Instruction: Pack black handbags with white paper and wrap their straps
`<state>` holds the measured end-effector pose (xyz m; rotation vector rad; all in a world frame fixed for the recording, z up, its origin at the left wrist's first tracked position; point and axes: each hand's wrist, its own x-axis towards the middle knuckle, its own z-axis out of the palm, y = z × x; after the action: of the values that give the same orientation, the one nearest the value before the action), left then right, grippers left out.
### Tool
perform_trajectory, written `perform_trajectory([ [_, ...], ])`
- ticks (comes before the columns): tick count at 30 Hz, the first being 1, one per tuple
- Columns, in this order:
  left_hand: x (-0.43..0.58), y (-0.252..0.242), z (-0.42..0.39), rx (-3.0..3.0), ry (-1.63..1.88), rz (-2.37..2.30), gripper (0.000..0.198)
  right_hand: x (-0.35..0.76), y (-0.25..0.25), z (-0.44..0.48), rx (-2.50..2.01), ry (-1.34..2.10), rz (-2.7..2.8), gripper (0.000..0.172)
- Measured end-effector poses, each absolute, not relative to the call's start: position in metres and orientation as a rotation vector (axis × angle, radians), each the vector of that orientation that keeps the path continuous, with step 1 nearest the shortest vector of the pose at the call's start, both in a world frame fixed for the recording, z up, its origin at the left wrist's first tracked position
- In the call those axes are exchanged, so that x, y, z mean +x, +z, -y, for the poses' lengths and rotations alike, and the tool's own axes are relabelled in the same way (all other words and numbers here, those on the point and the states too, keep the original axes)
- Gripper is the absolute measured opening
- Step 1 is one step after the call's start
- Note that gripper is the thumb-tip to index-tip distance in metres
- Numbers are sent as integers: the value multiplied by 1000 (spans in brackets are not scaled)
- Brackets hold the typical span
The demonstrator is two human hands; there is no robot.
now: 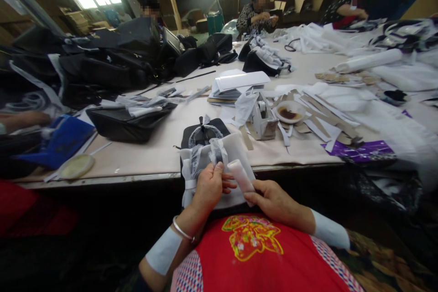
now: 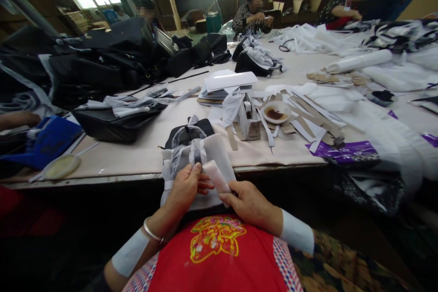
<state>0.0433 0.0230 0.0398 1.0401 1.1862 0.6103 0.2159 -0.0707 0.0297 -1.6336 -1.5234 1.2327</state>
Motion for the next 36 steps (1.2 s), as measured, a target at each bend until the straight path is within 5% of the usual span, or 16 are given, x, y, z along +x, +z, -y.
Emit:
perform_trajectory([
  [15, 26, 30, -8, 1302, 763, -1054, 61, 166, 43, 46, -1449, 1502, 1179, 41],
  [29, 22, 24, -8, 1641, 663, -1135, 46, 159, 23, 39, -1441, 1508, 1140, 44],
  [36, 18, 23, -12, 1668, 667, -1215, 42, 178, 55, 32, -1690, 1125, 1905, 22],
])
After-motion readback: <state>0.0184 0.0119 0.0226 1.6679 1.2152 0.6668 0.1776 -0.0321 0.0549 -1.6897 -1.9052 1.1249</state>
